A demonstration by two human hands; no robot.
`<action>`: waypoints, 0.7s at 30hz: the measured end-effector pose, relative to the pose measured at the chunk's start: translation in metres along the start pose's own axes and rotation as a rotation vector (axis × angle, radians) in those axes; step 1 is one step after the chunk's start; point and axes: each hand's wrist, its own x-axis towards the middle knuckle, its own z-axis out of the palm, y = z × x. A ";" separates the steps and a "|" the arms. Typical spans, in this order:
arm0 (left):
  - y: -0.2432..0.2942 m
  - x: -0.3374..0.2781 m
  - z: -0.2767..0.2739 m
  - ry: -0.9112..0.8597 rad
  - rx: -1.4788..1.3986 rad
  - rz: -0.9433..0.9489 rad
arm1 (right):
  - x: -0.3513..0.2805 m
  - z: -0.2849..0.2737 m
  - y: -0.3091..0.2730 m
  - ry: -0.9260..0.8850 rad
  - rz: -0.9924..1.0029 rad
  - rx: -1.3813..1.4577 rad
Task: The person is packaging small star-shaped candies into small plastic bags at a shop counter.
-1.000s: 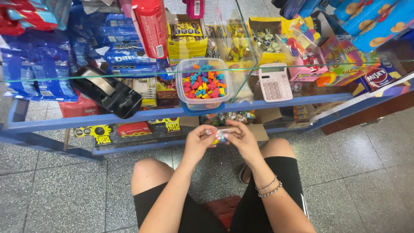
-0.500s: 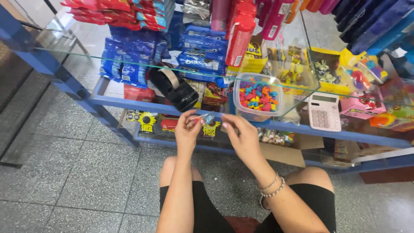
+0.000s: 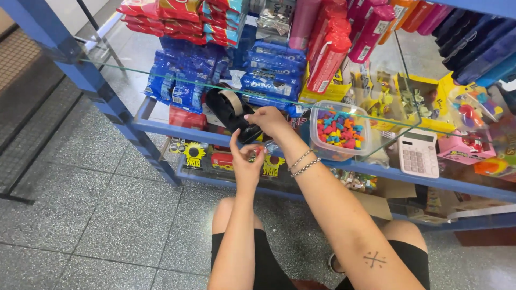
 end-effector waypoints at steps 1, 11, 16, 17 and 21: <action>-0.001 -0.001 -0.001 0.004 -0.002 -0.003 | 0.002 0.000 0.005 -0.003 0.001 -0.004; 0.000 0.002 -0.007 -0.007 -0.002 -0.024 | -0.037 -0.014 -0.003 -0.074 0.025 0.502; 0.002 0.002 -0.008 -0.016 0.033 -0.034 | -0.057 -0.016 0.003 -0.097 -0.128 0.421; 0.002 0.001 -0.008 -0.015 0.039 -0.038 | -0.051 -0.012 0.012 -0.087 -0.153 0.410; 0.006 0.001 -0.007 -0.015 0.037 -0.037 | -0.043 -0.009 0.021 -0.042 -0.193 0.334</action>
